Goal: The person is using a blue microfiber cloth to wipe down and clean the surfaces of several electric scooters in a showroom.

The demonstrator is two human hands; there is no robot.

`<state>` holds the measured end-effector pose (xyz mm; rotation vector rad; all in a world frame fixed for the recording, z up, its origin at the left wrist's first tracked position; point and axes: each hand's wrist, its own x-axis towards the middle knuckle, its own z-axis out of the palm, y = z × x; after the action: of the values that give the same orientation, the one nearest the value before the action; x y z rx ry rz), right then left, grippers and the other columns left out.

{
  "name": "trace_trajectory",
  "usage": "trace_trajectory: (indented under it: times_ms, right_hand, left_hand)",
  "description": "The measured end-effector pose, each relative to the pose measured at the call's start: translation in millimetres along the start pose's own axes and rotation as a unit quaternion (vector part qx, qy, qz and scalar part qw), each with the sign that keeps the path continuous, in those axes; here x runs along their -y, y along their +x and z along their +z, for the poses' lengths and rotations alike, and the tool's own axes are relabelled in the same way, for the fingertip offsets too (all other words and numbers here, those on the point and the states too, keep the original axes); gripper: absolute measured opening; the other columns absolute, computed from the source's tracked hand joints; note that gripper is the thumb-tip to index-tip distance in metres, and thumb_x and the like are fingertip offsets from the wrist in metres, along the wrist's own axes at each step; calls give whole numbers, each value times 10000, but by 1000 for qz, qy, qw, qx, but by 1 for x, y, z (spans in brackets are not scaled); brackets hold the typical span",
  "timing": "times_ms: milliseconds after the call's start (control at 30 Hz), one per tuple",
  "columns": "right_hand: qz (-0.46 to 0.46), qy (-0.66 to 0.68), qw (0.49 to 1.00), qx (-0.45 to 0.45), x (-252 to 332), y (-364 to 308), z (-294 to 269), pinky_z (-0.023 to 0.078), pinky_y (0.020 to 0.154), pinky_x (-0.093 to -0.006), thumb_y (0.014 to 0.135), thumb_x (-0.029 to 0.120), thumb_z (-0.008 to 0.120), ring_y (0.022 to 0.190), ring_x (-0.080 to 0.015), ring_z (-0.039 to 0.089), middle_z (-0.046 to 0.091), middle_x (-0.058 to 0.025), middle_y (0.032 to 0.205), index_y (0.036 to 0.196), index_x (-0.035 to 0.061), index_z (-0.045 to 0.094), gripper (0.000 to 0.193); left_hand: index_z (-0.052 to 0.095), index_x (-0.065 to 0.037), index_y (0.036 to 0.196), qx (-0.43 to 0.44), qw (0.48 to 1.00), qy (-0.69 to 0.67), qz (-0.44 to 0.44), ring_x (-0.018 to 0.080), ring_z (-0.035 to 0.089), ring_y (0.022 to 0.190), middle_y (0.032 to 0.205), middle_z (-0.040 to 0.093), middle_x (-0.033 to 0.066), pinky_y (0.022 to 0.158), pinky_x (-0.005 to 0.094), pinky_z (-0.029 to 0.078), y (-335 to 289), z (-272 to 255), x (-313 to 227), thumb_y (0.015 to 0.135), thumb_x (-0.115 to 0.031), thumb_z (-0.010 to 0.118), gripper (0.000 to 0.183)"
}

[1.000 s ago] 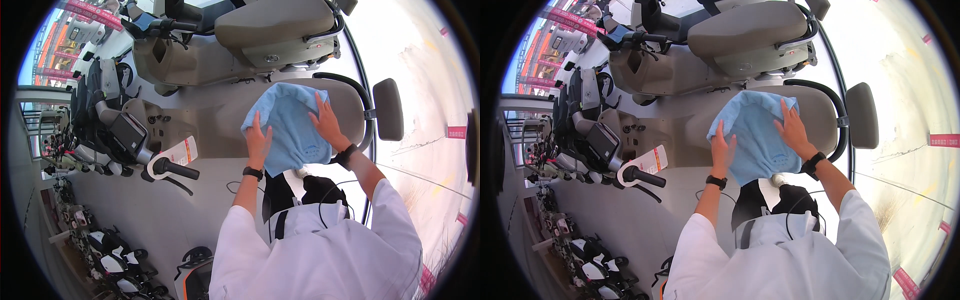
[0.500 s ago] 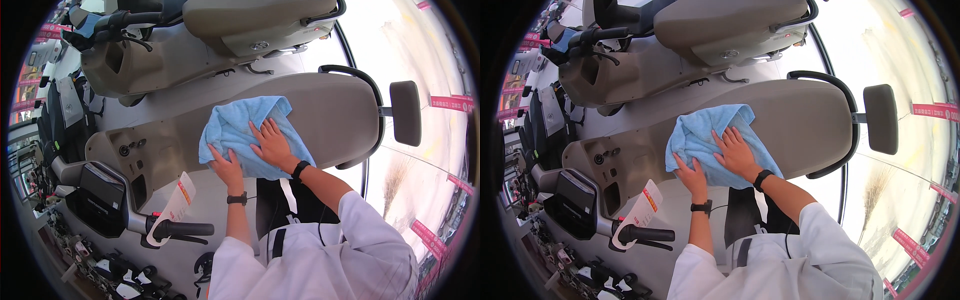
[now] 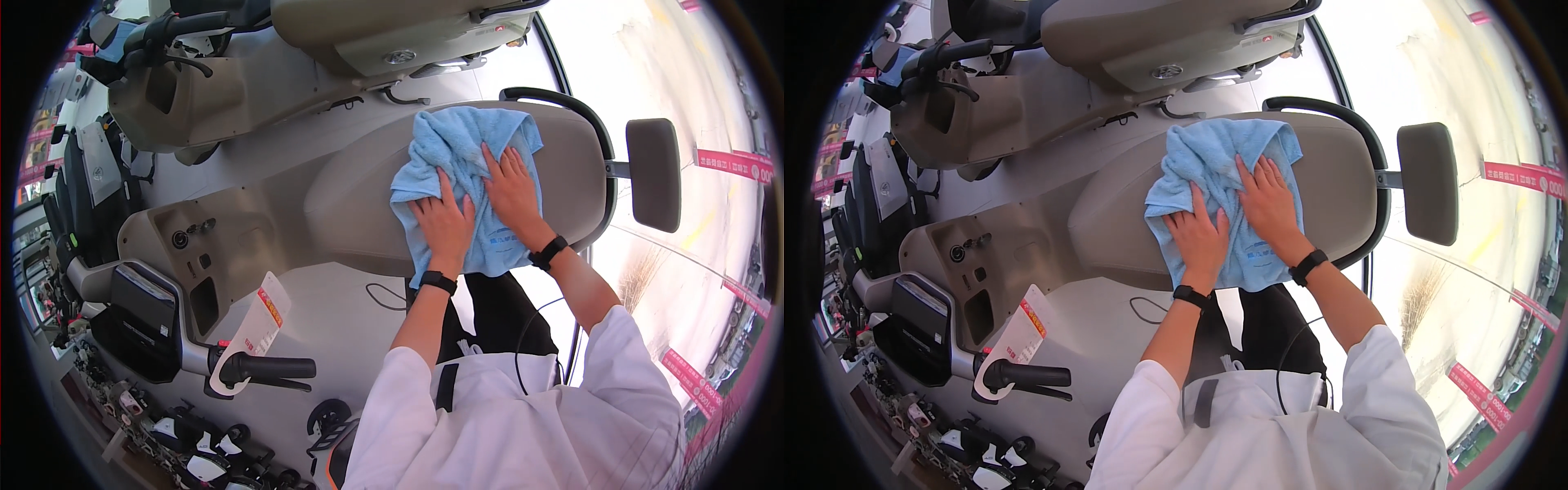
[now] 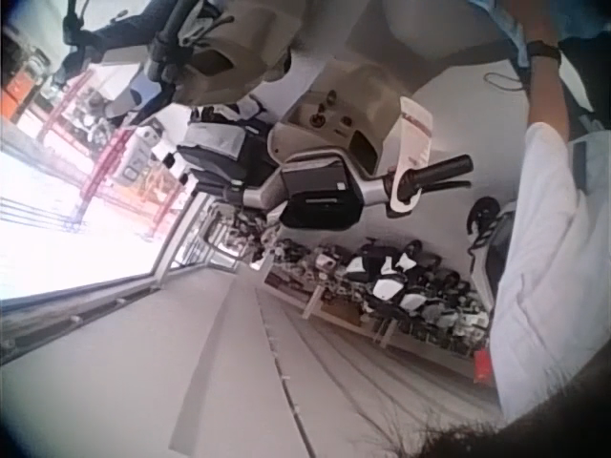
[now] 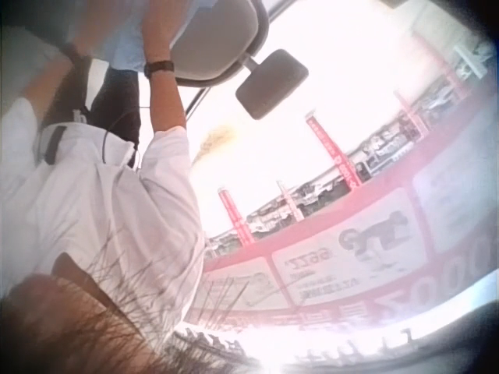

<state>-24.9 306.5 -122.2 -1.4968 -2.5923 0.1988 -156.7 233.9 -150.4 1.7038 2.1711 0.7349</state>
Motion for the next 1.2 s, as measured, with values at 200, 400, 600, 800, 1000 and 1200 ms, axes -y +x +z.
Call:
trace_trajectory:
  times_ms: [200, 400, 600, 800, 1000, 1200]
  right_hand:
    - [117, -6, 992, 34, -76, -139, -10, 274, 1078, -554, 882, 188, 529, 1258, -531, 355, 416, -322, 1331, 1378, -22, 395, 555]
    - [55, 61, 994, 69, 0, -140, 8, 241, 1104, -560, 816, 196, 590, 1265, -487, 359, 429, -279, 1320, 1296, -57, 454, 559]
    - [-136, 151, 976, 82, 93, 2, 34, 233, 1137, -438, 858, 260, 591, 1323, -298, 369, 460, -158, 1354, 1363, 47, 441, 569]
    - [-132, 164, 978, -7, 67, 77, 55, 237, 1131, -431, 895, 287, 555, 1317, -291, 379, 474, -155, 1348, 1370, 44, 433, 547]
    - [12, 52, 997, -58, -58, 74, 10, 278, 1102, -427, 910, 285, 549, 1199, -328, 474, 568, -185, 1173, 1304, 24, 497, 475]
    - [108, -50, 991, -65, -137, -29, -37, 256, 1119, -474, 890, 220, 565, 1268, -388, 408, 487, -247, 1291, 1395, 23, 394, 568]
  left_hand:
    - [435, -79, 1394, 64, 977, -127, 158, 363, 453, 1183, 1244, 530, 185, 1065, 582, 251, -39, 29, -61, 762, -404, 665, 747]
    - [518, -99, 1336, 82, 983, -103, 128, 366, 491, 1144, 1217, 549, 172, 1047, 549, 297, -72, 7, 0, 738, -406, 692, 695]
    - [404, 1, 1376, -5, 993, 114, -42, 419, 401, 1244, 1312, 483, 241, 1054, 542, 252, -47, -53, 100, 818, -343, 628, 693]
    - [322, -12, 1424, -67, 971, 192, -127, 425, 384, 1255, 1325, 470, 254, 1090, 564, 169, 35, -39, 88, 867, -378, 565, 710]
    - [320, -26, 1431, -40, 995, 86, 15, 406, 403, 1237, 1282, 496, 247, 1077, 597, 184, 87, 36, -26, 860, -381, 568, 717]
    - [301, -55, 1460, 104, 986, -14, 130, 402, 401, 1244, 1295, 478, 257, 1060, 618, 195, 45, 65, -131, 849, -374, 577, 742]
